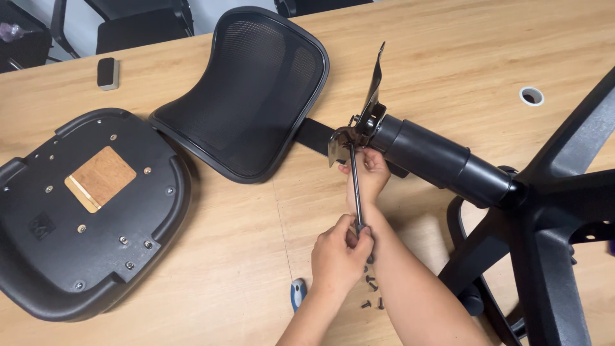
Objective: Disassembling various components of an office chair using a screwdriver.
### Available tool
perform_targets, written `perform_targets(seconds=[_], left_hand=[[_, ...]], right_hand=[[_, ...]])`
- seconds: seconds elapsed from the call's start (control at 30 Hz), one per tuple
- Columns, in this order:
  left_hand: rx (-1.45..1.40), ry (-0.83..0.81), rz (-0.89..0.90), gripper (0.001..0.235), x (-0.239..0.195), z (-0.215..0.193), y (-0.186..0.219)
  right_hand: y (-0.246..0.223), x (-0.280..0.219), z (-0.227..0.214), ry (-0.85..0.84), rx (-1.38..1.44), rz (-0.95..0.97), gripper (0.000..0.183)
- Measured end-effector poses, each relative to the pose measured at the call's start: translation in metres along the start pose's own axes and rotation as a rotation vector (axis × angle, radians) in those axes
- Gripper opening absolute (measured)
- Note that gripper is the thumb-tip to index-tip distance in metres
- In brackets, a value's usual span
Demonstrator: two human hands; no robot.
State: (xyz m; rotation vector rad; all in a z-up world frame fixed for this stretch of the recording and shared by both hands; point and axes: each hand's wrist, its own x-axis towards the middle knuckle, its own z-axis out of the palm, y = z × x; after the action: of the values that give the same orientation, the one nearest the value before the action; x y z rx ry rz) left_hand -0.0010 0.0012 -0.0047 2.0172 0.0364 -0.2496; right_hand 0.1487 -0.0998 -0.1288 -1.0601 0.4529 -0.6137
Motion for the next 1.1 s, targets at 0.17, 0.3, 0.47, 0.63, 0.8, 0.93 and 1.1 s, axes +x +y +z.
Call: perform_targets(seconds=[0.17, 0.3, 0.47, 0.63, 0.8, 0.93, 1.1], left_hand=[[-0.002, 0.0, -0.009, 0.021, 0.0, 0.001, -0.001], [-0.03, -0.009, -0.005, 0.02, 0.0, 0.001, 0.0], [-0.029, -0.021, -0.017, 0.02, 0.002, 0.001, -0.004], [-0.238, -0.112, 0.033, 0.036, 0.035, 0.018, -0.053], [-0.78, -0.02, 0.043, 0.03, 0.074, 0.025, -0.049], [-0.754, 0.048, 0.016, 0.027, 0.091, 0.028, -0.035], [-0.754, 0.091, -0.004, 0.032, 0.105, 0.037, -0.038]], right_hand=[[0.0, 0.003, -0.009, -0.01, -0.079, -0.048, 0.009], [-0.028, -0.002, -0.004, 0.054, -0.016, 0.07, 0.02], [-0.025, 0.007, -0.007, 0.018, 0.108, 0.244, 0.023], [-0.043, -0.002, -0.005, -0.064, 0.128, 0.331, 0.025], [-0.038, 0.013, -0.02, -0.153, 0.209, 0.557, 0.033], [-0.05, 0.005, -0.011, -0.103, 0.308, 0.642, 0.033], [-0.049, 0.002, -0.013, -0.146, 0.404, 0.607, 0.033]])
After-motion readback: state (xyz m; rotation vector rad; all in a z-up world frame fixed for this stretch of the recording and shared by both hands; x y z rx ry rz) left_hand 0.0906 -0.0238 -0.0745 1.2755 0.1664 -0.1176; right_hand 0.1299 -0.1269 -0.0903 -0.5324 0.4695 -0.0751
